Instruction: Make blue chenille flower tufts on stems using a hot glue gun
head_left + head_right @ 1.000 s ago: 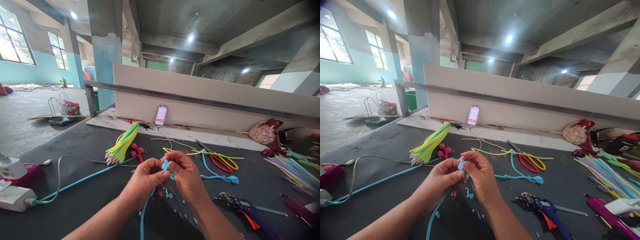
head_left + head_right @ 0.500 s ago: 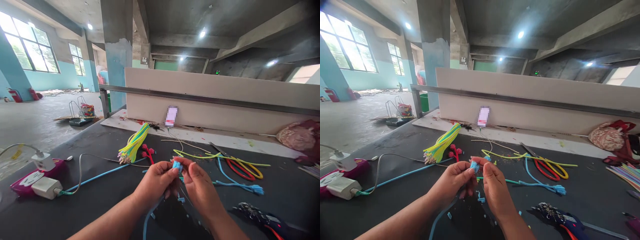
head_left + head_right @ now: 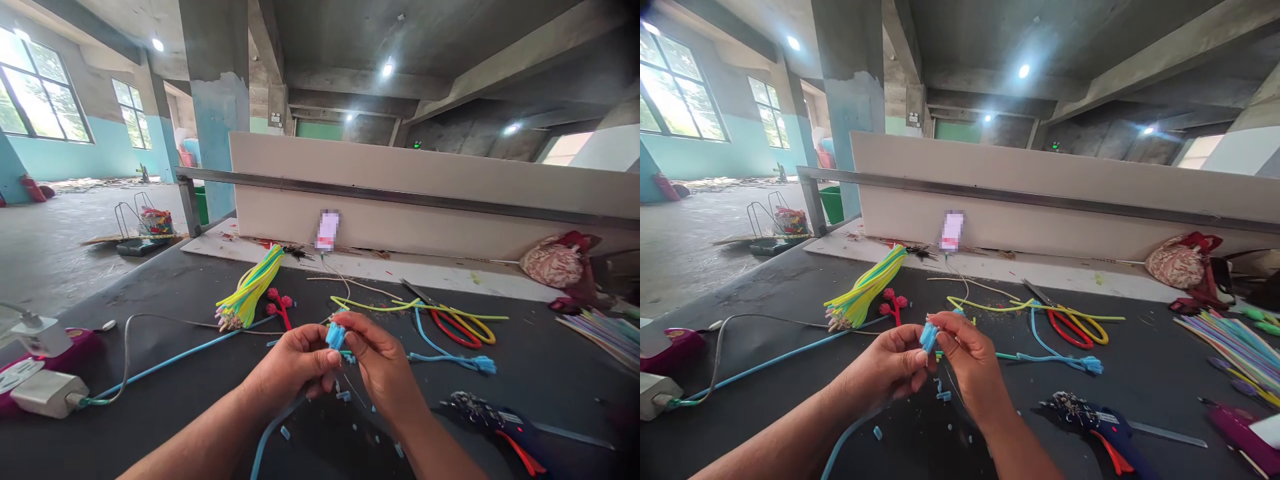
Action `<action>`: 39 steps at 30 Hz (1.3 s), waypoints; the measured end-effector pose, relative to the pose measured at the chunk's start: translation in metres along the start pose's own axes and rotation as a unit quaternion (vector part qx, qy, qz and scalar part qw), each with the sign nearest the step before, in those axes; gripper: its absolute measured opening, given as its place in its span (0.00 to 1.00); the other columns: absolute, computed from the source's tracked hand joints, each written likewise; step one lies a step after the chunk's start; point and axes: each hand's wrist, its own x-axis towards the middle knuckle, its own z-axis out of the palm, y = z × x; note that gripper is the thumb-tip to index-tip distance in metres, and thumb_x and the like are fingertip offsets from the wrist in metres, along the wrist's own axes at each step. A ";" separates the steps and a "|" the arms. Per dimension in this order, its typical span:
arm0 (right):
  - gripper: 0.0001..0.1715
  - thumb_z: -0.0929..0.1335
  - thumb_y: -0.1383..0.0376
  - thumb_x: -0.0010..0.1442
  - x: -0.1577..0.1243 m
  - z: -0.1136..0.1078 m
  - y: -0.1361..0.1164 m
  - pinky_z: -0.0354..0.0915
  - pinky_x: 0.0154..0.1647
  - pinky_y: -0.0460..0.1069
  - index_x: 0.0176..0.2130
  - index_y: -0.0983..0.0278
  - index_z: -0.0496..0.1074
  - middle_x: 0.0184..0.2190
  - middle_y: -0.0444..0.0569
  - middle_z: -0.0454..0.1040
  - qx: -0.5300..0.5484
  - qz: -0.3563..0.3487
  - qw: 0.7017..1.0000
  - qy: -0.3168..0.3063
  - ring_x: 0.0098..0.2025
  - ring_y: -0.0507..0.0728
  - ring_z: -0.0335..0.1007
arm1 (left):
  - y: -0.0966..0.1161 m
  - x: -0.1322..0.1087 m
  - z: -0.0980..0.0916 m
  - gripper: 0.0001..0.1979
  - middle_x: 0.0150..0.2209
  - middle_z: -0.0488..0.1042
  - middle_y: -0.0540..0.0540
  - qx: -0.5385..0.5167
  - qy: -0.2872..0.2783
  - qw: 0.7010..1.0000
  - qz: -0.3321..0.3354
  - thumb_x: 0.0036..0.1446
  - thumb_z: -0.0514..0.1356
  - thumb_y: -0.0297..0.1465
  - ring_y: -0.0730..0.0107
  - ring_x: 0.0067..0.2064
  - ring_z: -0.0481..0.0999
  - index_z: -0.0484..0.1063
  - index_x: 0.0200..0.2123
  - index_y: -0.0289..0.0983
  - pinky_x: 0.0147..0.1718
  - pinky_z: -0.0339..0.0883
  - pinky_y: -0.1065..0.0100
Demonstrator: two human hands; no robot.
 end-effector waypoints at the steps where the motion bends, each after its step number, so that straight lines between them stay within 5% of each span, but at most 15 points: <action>1: 0.10 0.68 0.63 0.58 0.000 0.000 0.000 0.60 0.49 0.51 0.41 0.51 0.75 0.43 0.43 0.73 -0.003 -0.005 1.000 0.003 0.47 0.56 0.66 | 0.000 0.000 -0.001 0.14 0.22 0.69 0.52 0.011 0.000 1.000 0.001 0.48 0.64 0.35 0.84 0.15 0.60 0.67 0.35 0.34 0.11 0.47 0.79; 7: 0.10 0.68 0.65 0.58 0.000 0.001 0.003 0.62 0.48 0.50 0.40 0.50 0.76 0.42 0.42 0.73 0.000 -0.035 0.999 -0.001 0.46 0.55 0.66 | 0.006 -0.002 0.003 0.14 0.24 0.70 0.51 0.059 0.029 0.998 0.003 0.51 0.61 0.39 0.84 0.15 0.61 0.66 0.32 0.34 0.10 0.47 0.79; 12: 0.12 0.69 0.66 0.57 -0.001 0.001 0.002 0.64 0.46 0.51 0.41 0.49 0.76 0.41 0.43 0.74 -0.003 -0.074 0.997 -0.006 0.45 0.55 0.67 | 0.010 -0.006 0.006 0.15 0.22 0.68 0.52 0.068 -0.005 0.998 -0.008 0.55 0.56 0.42 0.85 0.14 0.60 0.65 0.30 0.34 0.10 0.47 0.79; 17: 0.14 0.68 0.67 0.57 -0.001 0.002 -0.006 0.68 0.37 0.49 0.42 0.49 0.75 0.38 0.45 0.73 -0.059 -0.128 0.990 -0.009 0.41 0.55 0.69 | 0.006 -0.005 0.003 0.18 0.21 0.67 0.51 0.091 -0.011 0.996 -0.014 0.55 0.53 0.46 0.84 0.14 0.58 0.64 0.29 0.35 0.10 0.46 0.78; 23: 0.17 0.68 0.70 0.57 0.000 0.004 -0.012 0.67 0.38 0.50 0.41 0.48 0.76 0.35 0.44 0.72 -0.117 -0.148 0.982 -0.021 0.37 0.54 0.69 | 0.008 -0.007 0.007 0.21 0.16 0.62 0.54 0.120 0.013 0.992 -0.022 0.56 0.51 0.48 0.83 0.14 0.56 0.64 0.25 0.35 0.11 0.46 0.78; 27: 0.17 0.68 0.68 0.57 -0.003 0.004 -0.010 0.66 0.40 0.50 0.43 0.47 0.75 0.39 0.45 0.73 -0.129 -0.116 0.985 -0.024 0.40 0.55 0.69 | 0.008 -0.007 0.010 0.22 0.17 0.63 0.54 0.119 0.034 0.992 -0.013 0.54 0.52 0.49 0.84 0.13 0.56 0.63 0.24 0.35 0.11 0.44 0.78; 34: 0.26 0.70 0.59 0.54 -0.004 0.000 -0.005 0.61 0.48 0.52 0.53 0.48 0.67 0.41 0.44 0.69 0.048 0.056 0.997 -0.031 0.43 0.55 0.64 | 0.005 -0.006 0.005 0.21 0.19 0.65 0.52 0.089 -0.003 0.996 -0.007 0.57 0.49 0.47 0.84 0.14 0.57 0.64 0.26 0.34 0.11 0.44 0.78; 39: 0.13 0.71 0.58 0.52 -0.003 0.000 -0.010 0.62 0.40 0.49 0.40 0.56 0.76 0.35 0.44 0.69 0.007 0.058 0.996 -0.062 0.38 0.54 0.64 | 0.005 -0.007 0.005 0.21 0.21 0.67 0.50 0.076 -0.012 0.996 -0.033 0.57 0.50 0.47 0.84 0.14 0.59 0.64 0.27 0.34 0.10 0.46 0.79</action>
